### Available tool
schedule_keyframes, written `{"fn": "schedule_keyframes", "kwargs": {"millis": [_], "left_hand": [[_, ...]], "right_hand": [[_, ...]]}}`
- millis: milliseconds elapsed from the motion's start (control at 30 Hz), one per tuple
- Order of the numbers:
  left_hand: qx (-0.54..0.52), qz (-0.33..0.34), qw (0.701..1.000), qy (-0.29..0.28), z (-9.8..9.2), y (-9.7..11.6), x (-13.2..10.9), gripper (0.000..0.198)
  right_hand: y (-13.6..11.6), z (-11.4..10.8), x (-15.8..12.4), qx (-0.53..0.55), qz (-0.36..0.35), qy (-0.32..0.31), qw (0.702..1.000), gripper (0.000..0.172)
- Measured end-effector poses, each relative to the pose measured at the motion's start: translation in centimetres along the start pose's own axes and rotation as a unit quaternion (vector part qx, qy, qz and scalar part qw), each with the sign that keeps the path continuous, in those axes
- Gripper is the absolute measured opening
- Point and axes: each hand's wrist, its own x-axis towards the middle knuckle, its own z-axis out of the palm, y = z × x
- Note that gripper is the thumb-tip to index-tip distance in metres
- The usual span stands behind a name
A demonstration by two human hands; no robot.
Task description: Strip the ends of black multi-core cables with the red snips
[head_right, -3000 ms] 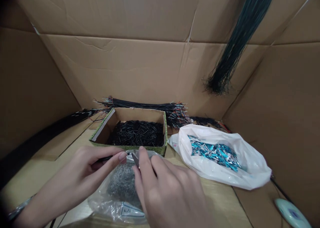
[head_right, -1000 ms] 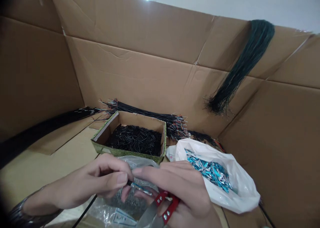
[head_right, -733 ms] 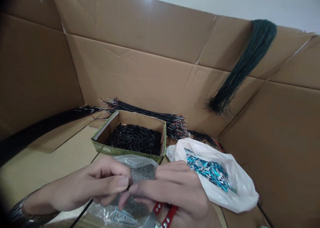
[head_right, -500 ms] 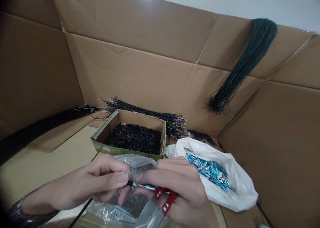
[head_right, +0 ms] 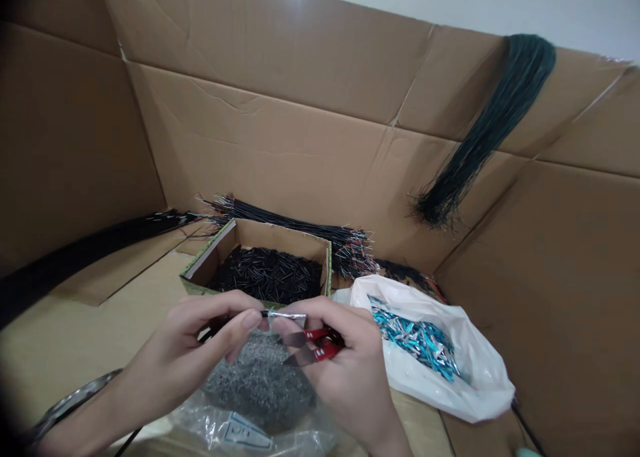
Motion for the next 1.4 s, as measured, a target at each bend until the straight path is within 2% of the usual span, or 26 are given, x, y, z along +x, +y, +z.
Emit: {"fn": "schedule_keyframes", "kwargs": {"millis": [167,333,400,533,567,600,700,767,833,933,1000,1067,1167,1267,1400], "left_hand": [[-0.005,-0.009,1.000,0.008,0.0,-0.1,0.1,0.025],[0.029,0.033,0.998,0.035,-0.2,-0.3,0.3,0.021],[0.056,0.057,0.996,0.048,-0.2,-0.5,0.3,0.018],[0.115,0.103,0.986,0.066,-0.2,-1.4,0.3,0.011],[0.128,0.110,0.983,0.067,-0.3,-1.6,0.3,0.011],[0.138,0.113,0.982,0.066,-0.3,-1.8,0.4,0.010],[0.158,0.084,0.983,0.041,-0.7,-1.9,0.7,0.018],[0.162,0.054,0.985,0.021,-0.9,-1.7,0.8,0.026],[0.158,0.032,0.987,0.002,-1.0,-1.4,0.8,0.031],[0.142,0.011,0.989,-0.033,-1.0,-1.2,0.7,0.035],[0.132,0.006,0.990,-0.056,-0.9,-1.1,0.6,0.035],[0.126,0.012,0.990,-0.068,-0.9,-1.0,0.6,0.032],[0.122,0.045,0.989,-0.073,-0.8,-1.0,0.5,0.025],[0.140,0.104,0.980,-0.097,-0.9,-0.7,0.3,0.021],[0.169,0.178,0.959,-0.143,-0.9,-0.2,-0.1,0.019]], "right_hand": [[0.1,1.1,-0.5,0.137,0.109,0.001,0.985,0.014],[0.4,1.9,-0.8,0.204,0.154,0.014,0.967,0.026],[0.6,2.3,-0.9,0.248,0.182,0.004,0.951,0.030],[0.9,2.8,-0.8,0.368,0.265,-0.025,0.891,0.036],[0.9,2.8,-0.6,0.369,0.278,-0.034,0.886,0.037],[0.9,2.6,-0.3,0.342,0.281,-0.048,0.896,0.036],[0.8,1.4,0.4,0.135,0.219,-0.112,0.960,0.019],[0.9,0.1,0.5,-0.012,0.150,-0.115,0.982,0.004],[1.0,-1.0,0.3,-0.098,0.089,-0.091,0.987,0.019],[1.3,-2.0,-0.2,-0.137,-0.001,-0.118,0.983,0.043],[1.3,-2.2,-0.3,-0.130,-0.067,-0.153,0.977,0.042],[1.0,-2.2,-0.3,-0.112,-0.106,-0.158,0.975,0.034],[0.2,-2.2,0.0,-0.074,-0.082,-0.146,0.983,0.020],[0.0,-2.6,0.2,-0.028,0.016,-0.167,0.985,0.010],[1.1,-2.9,0.8,0.120,0.133,-0.250,0.952,0.015]]}}
